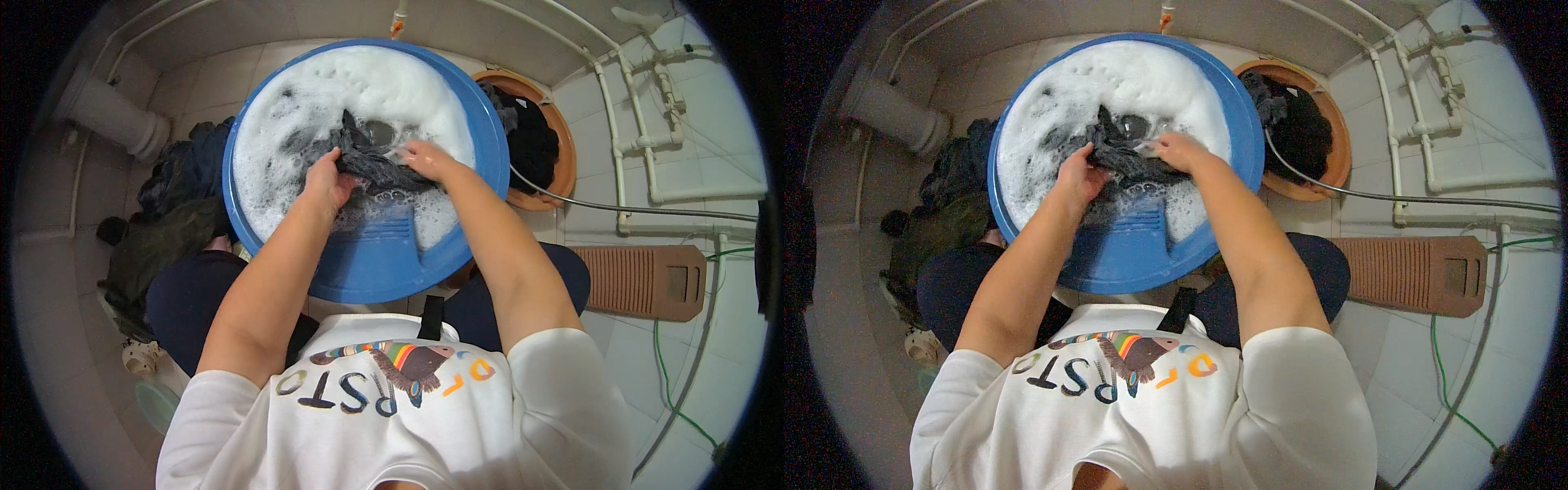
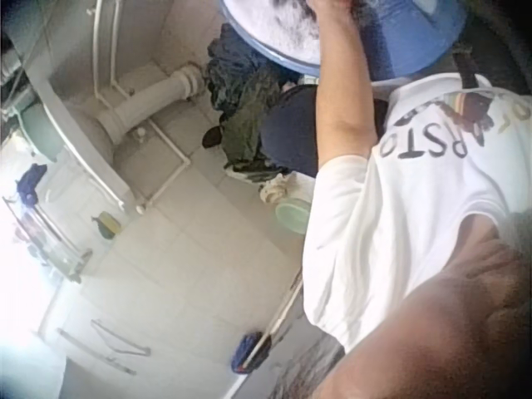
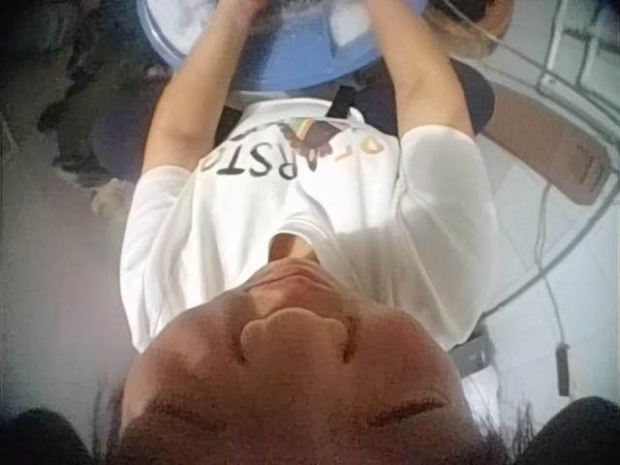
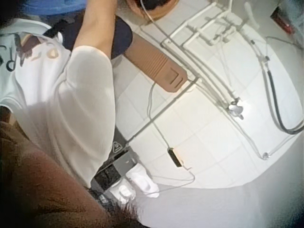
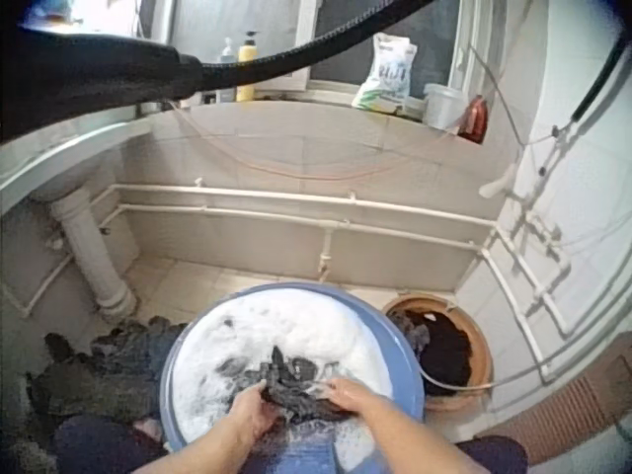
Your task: The person hand-washes a dark garment in a blue basin filled with soapy water. They repeatedly submerge, scrub, and wring the fabric by hand throughout the clip.
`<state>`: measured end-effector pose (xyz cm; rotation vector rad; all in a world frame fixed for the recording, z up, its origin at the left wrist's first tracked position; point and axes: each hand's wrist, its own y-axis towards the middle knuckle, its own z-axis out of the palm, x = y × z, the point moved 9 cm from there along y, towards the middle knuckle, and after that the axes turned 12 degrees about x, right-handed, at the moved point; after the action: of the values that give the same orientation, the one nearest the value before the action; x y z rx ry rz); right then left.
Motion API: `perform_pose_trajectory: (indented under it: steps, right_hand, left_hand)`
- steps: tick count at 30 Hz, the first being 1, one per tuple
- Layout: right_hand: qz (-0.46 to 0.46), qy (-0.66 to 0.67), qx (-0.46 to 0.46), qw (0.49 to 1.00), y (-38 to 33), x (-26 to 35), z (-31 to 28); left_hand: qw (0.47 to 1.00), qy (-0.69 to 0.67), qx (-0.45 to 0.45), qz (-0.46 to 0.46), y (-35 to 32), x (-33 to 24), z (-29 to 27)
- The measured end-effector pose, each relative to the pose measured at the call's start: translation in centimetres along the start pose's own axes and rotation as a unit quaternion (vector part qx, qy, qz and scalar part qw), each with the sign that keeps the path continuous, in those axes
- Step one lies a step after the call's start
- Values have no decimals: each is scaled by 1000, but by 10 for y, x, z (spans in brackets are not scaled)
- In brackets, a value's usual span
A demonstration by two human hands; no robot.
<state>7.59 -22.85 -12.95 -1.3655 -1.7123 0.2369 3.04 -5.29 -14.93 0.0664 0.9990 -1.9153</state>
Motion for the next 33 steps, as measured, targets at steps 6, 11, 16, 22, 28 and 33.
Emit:
perform_pose_trajectory:
  steps: [6, 11, 16, 22, 28, 33]
  right_hand:
    - [-9, 71, -26, 997, -19, -4, -16]
    - [142, 94, -230, 958, -12, -54, -29]
    - [152, -75, -178, 969, -24, -38, -13]
    - [-281, 46, -314, 906, -63, 115, -29]
    - [-408, 2, -272, 871, -122, 211, 32]
    - [-291, -60, -286, 911, -94, 184, 22]
  left_hand:
    - [990, 53, -40, 126, -1, -28, -26]
    - [996, -6, 41, 79, 1, -17, -13]
    - [998, 29, 55, -3, -12, -9, 2]
    - [984, -54, 168, -7, -32, -15, 44]
    - [967, -71, 238, -60, -46, -16, 64]
    - [896, -146, 413, -71, -18, 11, 55]
